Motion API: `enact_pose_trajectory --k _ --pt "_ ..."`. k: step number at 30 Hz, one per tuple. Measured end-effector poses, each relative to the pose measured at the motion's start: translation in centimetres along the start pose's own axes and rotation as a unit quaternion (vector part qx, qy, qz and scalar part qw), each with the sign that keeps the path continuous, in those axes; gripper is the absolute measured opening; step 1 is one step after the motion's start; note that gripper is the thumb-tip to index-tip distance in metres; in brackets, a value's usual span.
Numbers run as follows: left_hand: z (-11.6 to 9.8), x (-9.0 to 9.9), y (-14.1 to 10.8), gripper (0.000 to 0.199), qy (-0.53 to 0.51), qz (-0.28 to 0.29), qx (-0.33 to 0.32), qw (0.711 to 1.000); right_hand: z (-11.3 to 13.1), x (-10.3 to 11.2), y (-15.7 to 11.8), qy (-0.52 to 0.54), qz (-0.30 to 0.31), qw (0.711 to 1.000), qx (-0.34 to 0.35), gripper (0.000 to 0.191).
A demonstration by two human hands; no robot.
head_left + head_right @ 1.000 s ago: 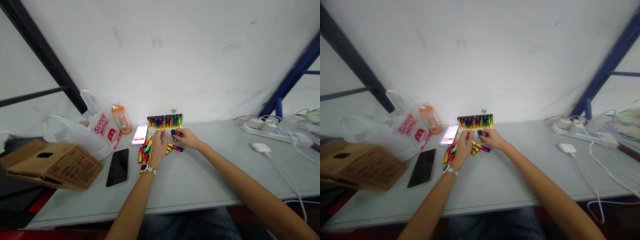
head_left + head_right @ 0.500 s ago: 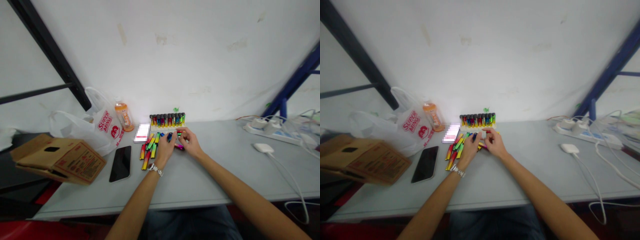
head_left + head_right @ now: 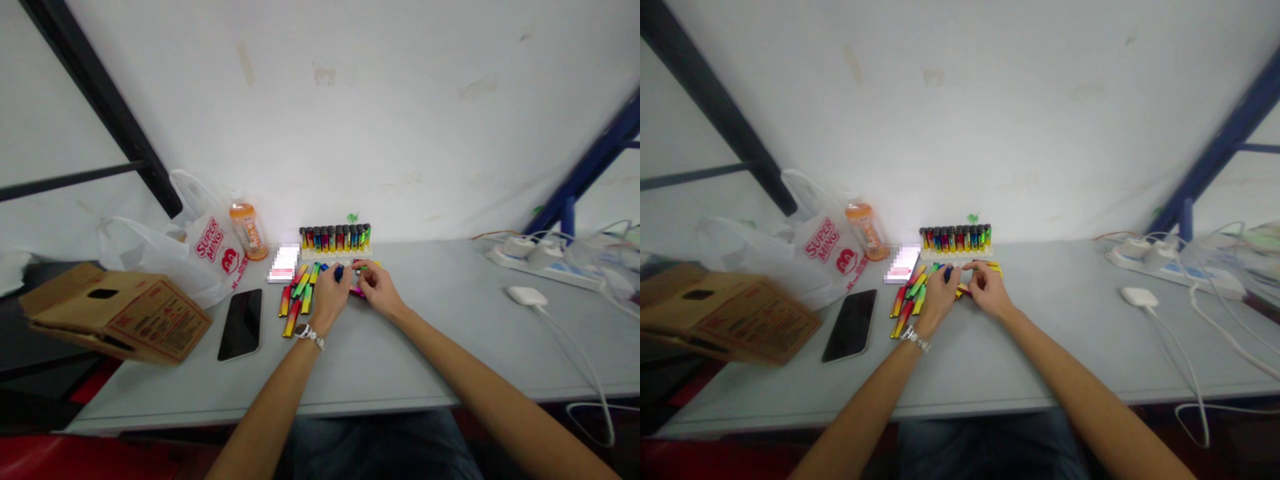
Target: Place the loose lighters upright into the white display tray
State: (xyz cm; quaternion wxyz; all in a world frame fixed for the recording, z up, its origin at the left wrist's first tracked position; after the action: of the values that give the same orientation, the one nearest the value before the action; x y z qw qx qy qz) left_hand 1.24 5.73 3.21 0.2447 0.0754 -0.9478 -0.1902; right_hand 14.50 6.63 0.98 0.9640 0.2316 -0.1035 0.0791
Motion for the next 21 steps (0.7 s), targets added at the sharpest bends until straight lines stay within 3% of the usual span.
enact_pose_trajectory --k 7,14,21 --pt "0.36 0.21 0.04 0.049 -0.026 0.0 0.011 1.0 0.07 -0.16 -0.01 -0.005 0.006 1.0 0.004 0.028" --pt "0.74 0.07 0.27 0.025 0.008 -0.002 0.004 1.0 0.15 -0.2 -0.06 0.0 0.008 1.0 0.009 0.028" --pt "0.78 -0.23 0.16 0.019 -0.018 0.009 0.023 1.0 0.0 -0.25 -0.1 0.001 0.008 1.0 0.013 0.026"
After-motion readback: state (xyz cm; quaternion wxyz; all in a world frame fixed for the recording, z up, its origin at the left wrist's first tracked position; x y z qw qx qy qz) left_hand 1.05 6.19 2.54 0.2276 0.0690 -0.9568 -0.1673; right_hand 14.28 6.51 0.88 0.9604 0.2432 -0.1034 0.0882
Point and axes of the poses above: each hand's wrist, its own y-axis towards the middle knuckle, its own x-axis out of the back of the hand, z = x × y, the point moved 7 cm from there along y, towards the middle knuckle, and after that the axes turned 1 degree about z, right-handed, at the moved point
